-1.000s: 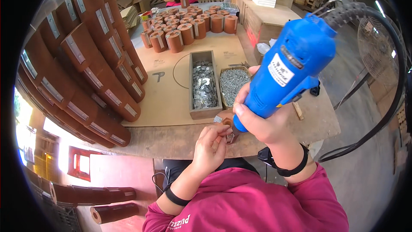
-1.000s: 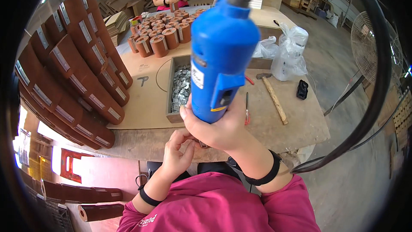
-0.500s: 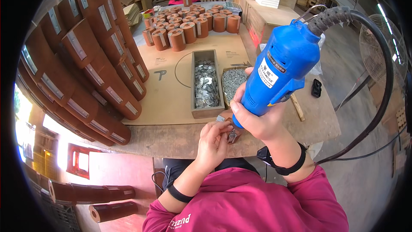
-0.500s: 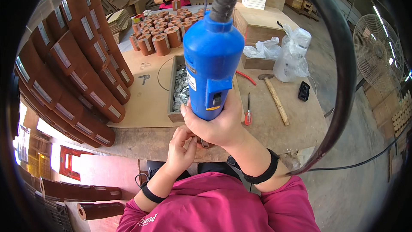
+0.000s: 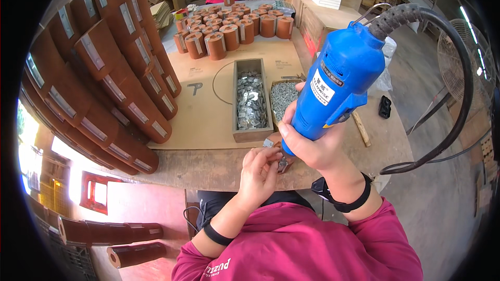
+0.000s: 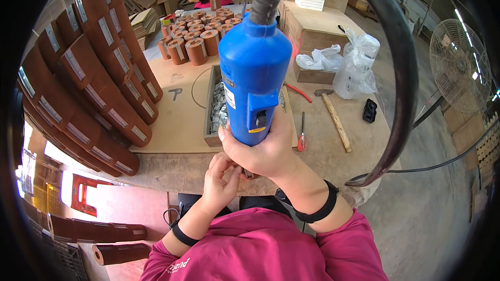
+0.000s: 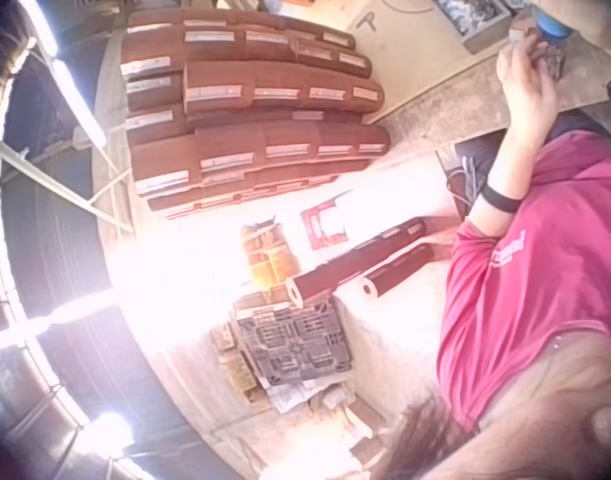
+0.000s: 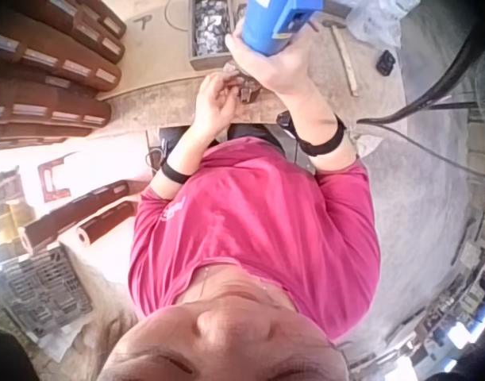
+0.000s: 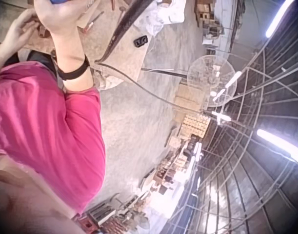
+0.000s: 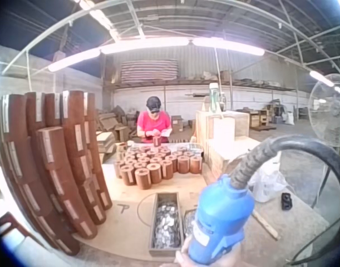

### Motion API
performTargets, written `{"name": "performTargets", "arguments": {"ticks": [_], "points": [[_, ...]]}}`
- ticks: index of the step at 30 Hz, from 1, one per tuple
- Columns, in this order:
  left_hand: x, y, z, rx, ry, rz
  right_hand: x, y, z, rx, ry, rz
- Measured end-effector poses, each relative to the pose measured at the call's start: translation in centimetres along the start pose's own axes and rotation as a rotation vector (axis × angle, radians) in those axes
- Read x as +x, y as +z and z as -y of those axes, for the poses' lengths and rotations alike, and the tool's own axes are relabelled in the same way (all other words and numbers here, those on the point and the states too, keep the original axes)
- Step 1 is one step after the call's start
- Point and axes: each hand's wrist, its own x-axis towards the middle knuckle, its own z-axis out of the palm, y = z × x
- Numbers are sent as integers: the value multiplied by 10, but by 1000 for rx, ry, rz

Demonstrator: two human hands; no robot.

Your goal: Assemble metal brackets and cylinders into furniture components using an electric screwdriver and a hammer.

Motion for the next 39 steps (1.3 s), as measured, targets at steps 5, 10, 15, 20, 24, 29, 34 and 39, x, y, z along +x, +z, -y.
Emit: {"name": "performTargets", "arguments": {"ticks": [5,10,15,20,24,29,34,39], "points": [[10,-1,-4,168,159,-8,2,-3,-1,-76,-23,109],[12,5,8,298,105,83,2,8,3,43,103,101],[12,12,21,252,117,105,5,8,-2,-1,49,114],[9,16,23,148,15,120,6,9,-4,9,92,105],[8,19,25,72,9,88,6,11,-6,27,85,110],[8,19,23,47,-9,91,8,10,-7,26,130,121],[10,16,16,93,37,72,8,7,-13,46,123,97],[8,17,16,43,-37,73,8,5,-14,69,116,82]]}}
